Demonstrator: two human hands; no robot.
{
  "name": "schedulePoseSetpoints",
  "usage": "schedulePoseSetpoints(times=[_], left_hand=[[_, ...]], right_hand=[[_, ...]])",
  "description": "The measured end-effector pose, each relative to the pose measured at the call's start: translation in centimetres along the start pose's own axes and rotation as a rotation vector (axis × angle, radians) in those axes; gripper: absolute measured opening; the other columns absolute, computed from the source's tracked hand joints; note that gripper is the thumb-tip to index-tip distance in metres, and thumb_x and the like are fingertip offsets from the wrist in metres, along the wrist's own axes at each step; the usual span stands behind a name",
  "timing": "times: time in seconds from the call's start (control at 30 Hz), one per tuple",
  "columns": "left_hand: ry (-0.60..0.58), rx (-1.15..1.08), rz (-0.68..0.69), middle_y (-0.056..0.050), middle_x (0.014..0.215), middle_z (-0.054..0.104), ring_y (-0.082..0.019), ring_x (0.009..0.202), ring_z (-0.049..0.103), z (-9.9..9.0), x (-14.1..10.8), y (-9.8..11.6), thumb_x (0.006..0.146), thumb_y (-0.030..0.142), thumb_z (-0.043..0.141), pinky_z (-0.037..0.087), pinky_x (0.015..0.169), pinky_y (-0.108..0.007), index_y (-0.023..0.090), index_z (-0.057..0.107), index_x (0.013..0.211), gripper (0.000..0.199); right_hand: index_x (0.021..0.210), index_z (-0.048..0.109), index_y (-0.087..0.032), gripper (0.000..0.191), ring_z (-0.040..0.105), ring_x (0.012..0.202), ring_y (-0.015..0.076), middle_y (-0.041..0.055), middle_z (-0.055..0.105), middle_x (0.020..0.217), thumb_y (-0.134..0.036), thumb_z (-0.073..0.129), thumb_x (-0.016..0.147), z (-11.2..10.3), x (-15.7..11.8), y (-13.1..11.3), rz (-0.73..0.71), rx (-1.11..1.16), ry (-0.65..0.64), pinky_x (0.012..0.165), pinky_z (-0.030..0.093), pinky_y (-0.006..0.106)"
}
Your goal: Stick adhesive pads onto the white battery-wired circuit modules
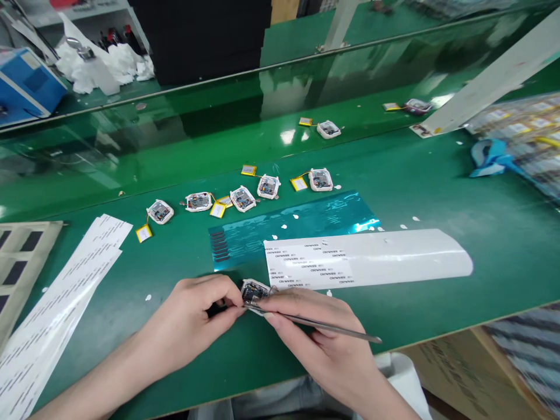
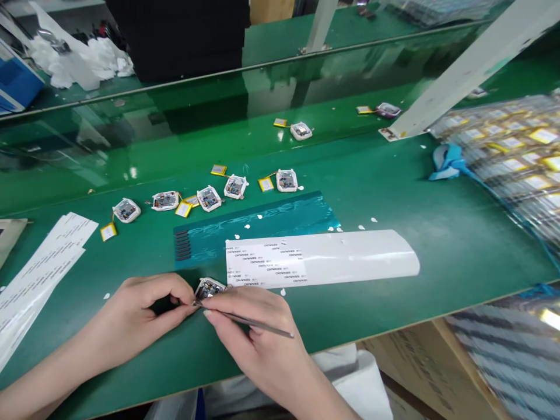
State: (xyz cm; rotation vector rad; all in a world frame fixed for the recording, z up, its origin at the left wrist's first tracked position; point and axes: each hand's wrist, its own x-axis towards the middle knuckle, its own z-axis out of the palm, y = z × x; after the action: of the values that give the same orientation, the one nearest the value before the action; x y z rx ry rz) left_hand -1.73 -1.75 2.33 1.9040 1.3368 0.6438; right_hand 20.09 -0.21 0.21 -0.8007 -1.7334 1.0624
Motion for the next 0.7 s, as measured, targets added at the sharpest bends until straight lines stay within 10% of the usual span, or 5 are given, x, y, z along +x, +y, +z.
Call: schedulePoseSetpoints(times=[0.7], left_hand=[[-0.004, 0.018, 0.015, 0.005, 0.074, 0.069, -0.009, 0.063, 0.061, -0.16, 0.13, 0.19, 0.091, 0.011, 0.058, 0.047, 0.059, -0.017, 0.022, 0.067, 0.086, 0.016]], right_hand=[[0.097, 0.082, -0.024, 0.019, 0.077, 0.069, 0.0163, 0.0014, 0.082, 0.082, -0.010, 0.070, 0.091, -0.05, 0.06, -0.12, 0.028, 0.071, -0.013, 0.065, 0.063, 0.025]])
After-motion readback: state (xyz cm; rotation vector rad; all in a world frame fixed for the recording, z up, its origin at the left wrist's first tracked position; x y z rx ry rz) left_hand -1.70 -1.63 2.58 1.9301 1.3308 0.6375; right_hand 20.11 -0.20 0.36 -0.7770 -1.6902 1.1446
